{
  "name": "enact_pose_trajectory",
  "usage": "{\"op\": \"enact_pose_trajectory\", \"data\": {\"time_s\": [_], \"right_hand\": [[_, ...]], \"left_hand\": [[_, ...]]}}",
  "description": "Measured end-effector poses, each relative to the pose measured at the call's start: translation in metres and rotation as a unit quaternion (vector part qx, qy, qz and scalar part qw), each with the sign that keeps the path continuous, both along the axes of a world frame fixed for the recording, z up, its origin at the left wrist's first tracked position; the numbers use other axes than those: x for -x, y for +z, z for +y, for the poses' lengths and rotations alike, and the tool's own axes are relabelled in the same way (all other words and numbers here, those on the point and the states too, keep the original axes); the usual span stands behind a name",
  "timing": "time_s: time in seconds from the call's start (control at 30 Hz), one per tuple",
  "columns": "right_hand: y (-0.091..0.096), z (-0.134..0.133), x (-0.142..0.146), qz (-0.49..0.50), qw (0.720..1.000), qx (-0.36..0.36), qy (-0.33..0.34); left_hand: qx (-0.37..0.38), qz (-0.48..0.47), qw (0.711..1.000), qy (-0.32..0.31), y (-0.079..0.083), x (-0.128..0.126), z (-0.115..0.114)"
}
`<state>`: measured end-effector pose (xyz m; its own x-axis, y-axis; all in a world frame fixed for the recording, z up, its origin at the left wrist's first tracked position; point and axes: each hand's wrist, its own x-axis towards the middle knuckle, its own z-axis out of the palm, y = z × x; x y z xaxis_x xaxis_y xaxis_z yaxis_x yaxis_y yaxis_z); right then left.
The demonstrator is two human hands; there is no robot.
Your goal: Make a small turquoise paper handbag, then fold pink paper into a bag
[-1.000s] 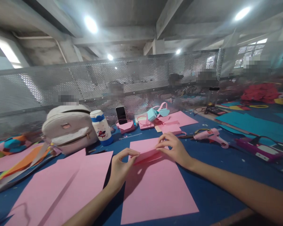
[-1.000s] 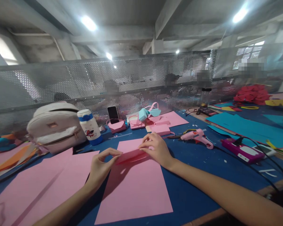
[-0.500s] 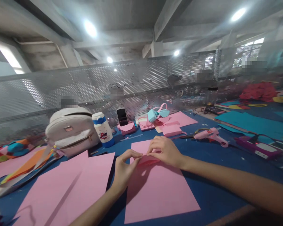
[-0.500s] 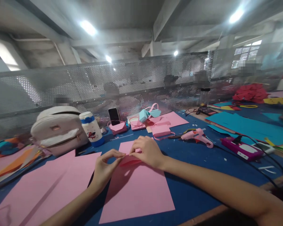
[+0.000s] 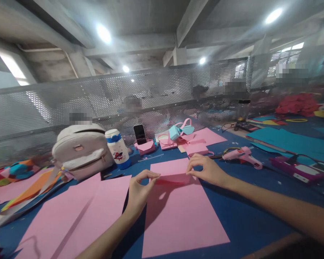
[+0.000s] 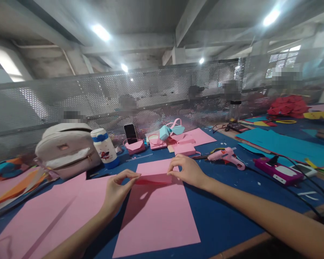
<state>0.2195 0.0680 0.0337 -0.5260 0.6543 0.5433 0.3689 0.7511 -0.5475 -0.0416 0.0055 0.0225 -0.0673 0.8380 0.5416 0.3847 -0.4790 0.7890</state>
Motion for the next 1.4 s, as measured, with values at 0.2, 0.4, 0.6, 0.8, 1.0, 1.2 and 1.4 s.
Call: {"op": "enact_pose_trajectory", "data": {"time_s": [0.2,0.4,0.6,0.8,1.0,1.2,1.4], "right_hand": [[-0.002,0.004,-0.015,-0.011,1.000,-0.004,-0.026],[-0.005,0.004,-0.026,0.007,0.995,0.063,-0.079],[-0.002,-0.006,-0.010,0.009,0.991,0.122,-0.054],[-0.001,0.001,0.008,0.114,0.970,0.214,-0.026],[0.000,-0.001,0.017,0.233,0.929,0.288,-0.028],[0.003,-0.006,0.023,0.275,0.922,0.271,-0.027],[0.010,-0.015,0.041,0.246,0.933,0.260,0.033]], "left_hand": [[0.020,-0.009,1.000,0.007,-0.001,0.001,0.000],[0.042,-0.030,0.998,0.027,-0.001,0.009,0.007],[0.041,-0.035,0.999,0.007,-0.004,0.003,0.005],[0.021,-0.004,1.000,-0.014,-0.008,0.003,0.001],[-0.001,0.037,0.999,-0.010,-0.009,0.003,0.002],[-0.059,0.126,0.990,-0.016,0.001,0.000,-0.002],[-0.144,0.238,0.960,-0.042,0.021,-0.029,0.004]]}}
